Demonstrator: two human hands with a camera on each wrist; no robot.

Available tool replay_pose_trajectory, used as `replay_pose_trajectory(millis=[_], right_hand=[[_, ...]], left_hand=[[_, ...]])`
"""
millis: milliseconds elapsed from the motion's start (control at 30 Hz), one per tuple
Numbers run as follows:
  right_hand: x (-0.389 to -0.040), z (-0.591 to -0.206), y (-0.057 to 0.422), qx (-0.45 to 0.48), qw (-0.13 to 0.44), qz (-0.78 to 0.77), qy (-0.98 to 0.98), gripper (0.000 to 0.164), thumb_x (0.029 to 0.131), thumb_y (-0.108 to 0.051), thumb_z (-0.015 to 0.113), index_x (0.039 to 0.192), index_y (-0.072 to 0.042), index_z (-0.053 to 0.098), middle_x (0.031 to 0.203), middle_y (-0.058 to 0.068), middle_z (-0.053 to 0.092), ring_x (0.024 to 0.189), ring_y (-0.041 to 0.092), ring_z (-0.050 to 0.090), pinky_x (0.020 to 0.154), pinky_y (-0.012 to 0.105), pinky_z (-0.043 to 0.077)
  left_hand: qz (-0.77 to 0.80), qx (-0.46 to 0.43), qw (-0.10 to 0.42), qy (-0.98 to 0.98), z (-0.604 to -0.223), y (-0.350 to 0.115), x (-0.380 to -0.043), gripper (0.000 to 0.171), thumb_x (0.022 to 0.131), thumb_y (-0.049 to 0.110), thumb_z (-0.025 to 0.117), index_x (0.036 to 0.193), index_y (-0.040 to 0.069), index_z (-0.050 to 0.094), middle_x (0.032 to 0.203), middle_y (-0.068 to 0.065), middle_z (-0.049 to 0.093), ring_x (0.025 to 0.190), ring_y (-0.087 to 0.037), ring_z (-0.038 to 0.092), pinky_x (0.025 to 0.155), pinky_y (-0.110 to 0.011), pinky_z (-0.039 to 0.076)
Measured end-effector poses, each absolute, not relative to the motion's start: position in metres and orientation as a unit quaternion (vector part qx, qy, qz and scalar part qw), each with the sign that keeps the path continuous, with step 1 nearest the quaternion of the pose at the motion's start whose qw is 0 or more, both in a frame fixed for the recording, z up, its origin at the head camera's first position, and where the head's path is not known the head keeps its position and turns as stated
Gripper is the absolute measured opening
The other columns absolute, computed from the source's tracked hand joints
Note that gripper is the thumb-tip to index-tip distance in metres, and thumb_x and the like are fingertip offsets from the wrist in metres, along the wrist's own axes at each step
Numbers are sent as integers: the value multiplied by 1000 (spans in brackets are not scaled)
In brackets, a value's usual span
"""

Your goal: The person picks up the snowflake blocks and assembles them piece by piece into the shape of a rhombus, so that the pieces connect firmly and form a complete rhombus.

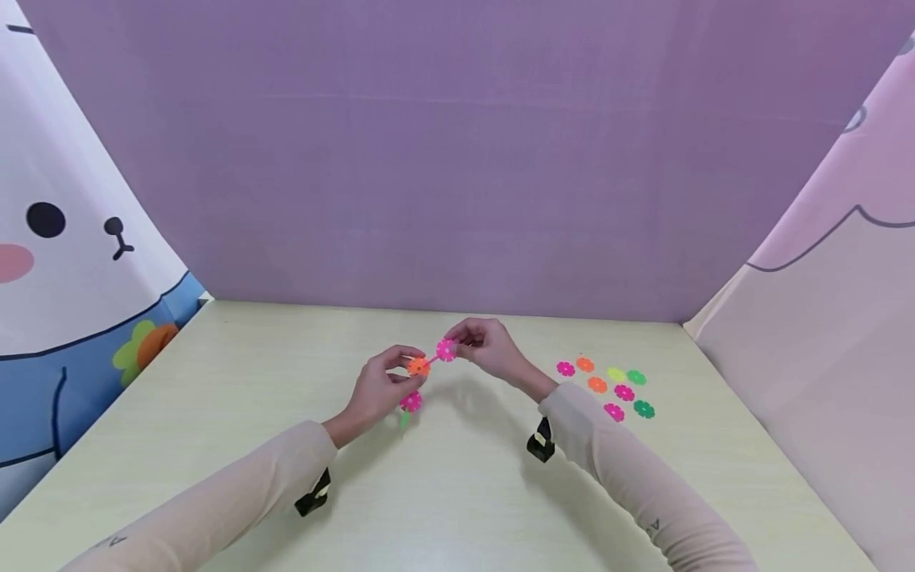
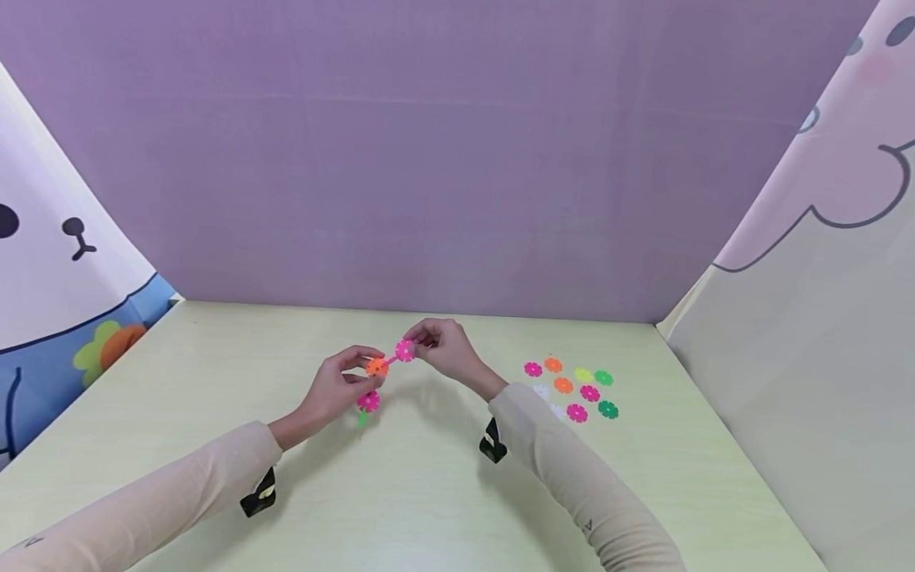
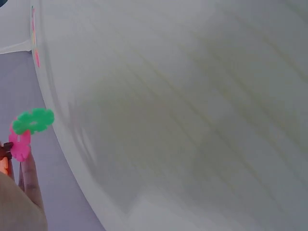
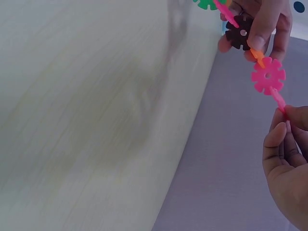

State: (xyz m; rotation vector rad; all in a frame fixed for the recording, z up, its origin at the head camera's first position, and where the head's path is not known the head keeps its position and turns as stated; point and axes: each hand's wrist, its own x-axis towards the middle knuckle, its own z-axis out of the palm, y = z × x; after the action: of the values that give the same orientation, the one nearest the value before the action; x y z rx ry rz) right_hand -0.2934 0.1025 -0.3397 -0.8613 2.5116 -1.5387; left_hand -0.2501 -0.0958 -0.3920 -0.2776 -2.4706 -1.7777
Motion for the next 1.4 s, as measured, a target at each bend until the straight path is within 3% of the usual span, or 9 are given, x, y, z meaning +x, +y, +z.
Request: replay_pose_trajectory(millis=[300, 467, 567, 733, 800, 933, 1200, 1400], right_hand=[[-300, -351, 100, -274, 20, -510, 815, 16, 84, 2, 59, 98, 0, 65, 89, 15, 66, 72, 13, 60, 73, 40, 54], [-298, -352, 98, -287, 14, -510, 811, 15, 83, 4, 59, 96, 1, 66, 87, 15, 67, 75, 26, 63, 73, 45, 53], [-299, -352, 97, -296, 14, -504, 812, 15, 83, 4, 59, 96, 2, 67, 88, 16, 67, 78, 32, 63, 72, 40, 55], [-298, -351, 99, -302, 25, -501, 811, 15, 83, 4, 59, 97, 4, 66, 89, 20, 67, 76, 29, 63, 65, 23, 53], [-292, -346, 99, -303, 28, -505, 808, 16, 83, 6, 58, 97, 7, 65, 90, 22, 66, 76, 31, 62, 64, 21, 52], [-280, -334, 98, -294, 19, -509, 809, 16, 83, 7, 58, 98, 11, 64, 92, 25, 66, 79, 35, 63, 67, 30, 54], [-271, -333, 94, -277, -23, -514, 812, 14, 82, 8, 59, 94, 10, 65, 89, 25, 67, 72, 28, 63, 57, 14, 46], [-271, -334, 95, -272, -26, -519, 810, 14, 83, 7, 58, 95, 10, 65, 88, 24, 67, 66, 8, 59, 56, 16, 47]], left_hand=[[-612, -76, 40, -786, -394, -95, -252, 28, 82, 10, 67, 108, 6, 60, 99, -12, 66, 85, -35, 66, 70, -28, 55], [-623, -69, 31, -779, -395, -95, -252, 27, 81, 8, 67, 107, 3, 61, 97, -13, 67, 85, -36, 65, 71, -27, 55], [-626, -60, 22, -777, -394, -95, -251, 26, 80, 7, 67, 106, 2, 61, 96, -13, 67, 85, -36, 65, 69, -27, 55], [-632, -39, -2, -774, -392, -95, -251, 28, 80, 6, 67, 107, 2, 61, 94, -12, 67, 85, -36, 66, 66, -27, 55], [-635, -32, -9, -772, -391, -96, -252, 27, 80, 7, 68, 106, 3, 61, 93, -11, 67, 86, -36, 66, 64, -26, 55], [-642, -34, -7, -766, -390, -95, -253, 27, 80, 5, 68, 106, 2, 62, 93, -12, 68, 84, -34, 66, 63, -26, 55], [-661, -23, -13, -750, -388, -93, -252, 28, 78, 2, 68, 106, -1, 61, 92, -15, 68, 77, -24, 68, 66, -27, 55], [-677, -14, -23, -735, -387, -93, -252, 29, 79, 4, 68, 106, -1, 60, 90, -13, 69, 79, -25, 68, 69, -28, 56]])
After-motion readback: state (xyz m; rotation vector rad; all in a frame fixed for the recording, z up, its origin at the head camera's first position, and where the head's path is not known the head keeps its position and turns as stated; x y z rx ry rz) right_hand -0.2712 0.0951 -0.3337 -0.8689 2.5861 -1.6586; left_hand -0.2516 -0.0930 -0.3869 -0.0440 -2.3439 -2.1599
